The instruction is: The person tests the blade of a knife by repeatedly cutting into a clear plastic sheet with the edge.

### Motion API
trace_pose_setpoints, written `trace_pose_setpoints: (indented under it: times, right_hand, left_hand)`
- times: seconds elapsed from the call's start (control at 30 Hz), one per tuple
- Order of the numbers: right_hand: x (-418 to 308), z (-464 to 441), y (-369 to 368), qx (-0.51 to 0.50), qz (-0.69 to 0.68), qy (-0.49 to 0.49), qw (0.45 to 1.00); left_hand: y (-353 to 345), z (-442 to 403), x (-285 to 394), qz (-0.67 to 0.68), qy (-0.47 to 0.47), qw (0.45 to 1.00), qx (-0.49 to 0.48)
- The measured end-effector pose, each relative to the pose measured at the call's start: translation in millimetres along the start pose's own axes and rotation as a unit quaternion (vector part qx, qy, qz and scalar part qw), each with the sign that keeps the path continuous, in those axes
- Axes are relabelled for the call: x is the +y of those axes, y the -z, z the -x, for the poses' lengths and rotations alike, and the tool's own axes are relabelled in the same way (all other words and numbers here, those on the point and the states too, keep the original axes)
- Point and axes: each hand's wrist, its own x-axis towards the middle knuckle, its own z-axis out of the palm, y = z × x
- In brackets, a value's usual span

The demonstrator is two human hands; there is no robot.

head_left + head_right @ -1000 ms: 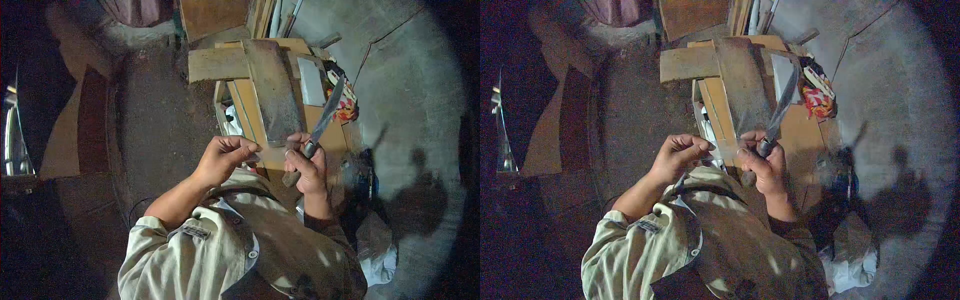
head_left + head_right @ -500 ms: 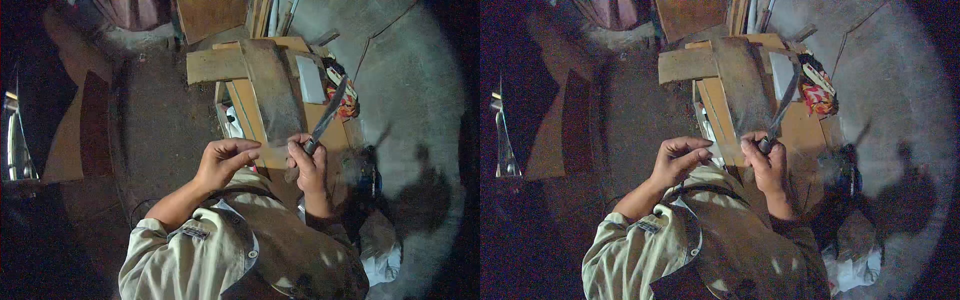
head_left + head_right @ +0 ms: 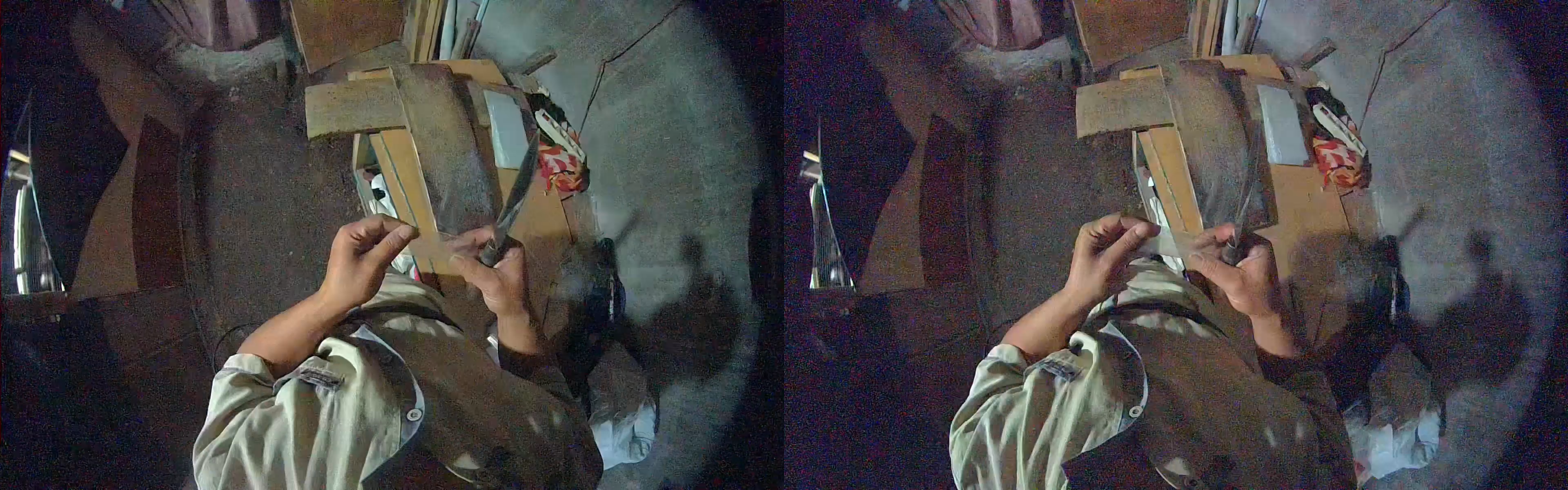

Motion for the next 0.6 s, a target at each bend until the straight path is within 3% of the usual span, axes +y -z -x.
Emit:
trace_pose_setpoints:
  times: [0.17,0.33,0.37,0.43,0.6]
  right_hand:
    - [12,-4,0,0.030,-0.063,-0.045,0.997]
    - [9,-5,-2,0.046,-0.116,-0.087,0.988]
    - [12,-5,-2,0.045,-0.116,-0.088,0.988]
    - [17,-5,-2,0.057,-0.147,-0.072,0.985]
    - [11,-6,-3,0.027,-0.150,-0.021,0.988]
  left_hand:
    - [3,-2,-11,0.059,0.000,0.998,-0.027]
    - [4,-3,-20,-0.019,-0.112,0.992,-0.062]
    - [5,-3,-19,-0.018,-0.112,0.992,-0.062]
    - [6,-2,-14,-0.011,-0.024,0.998,-0.054]
    - [3,-5,-12,0.056,-0.013,0.998,-0.027]
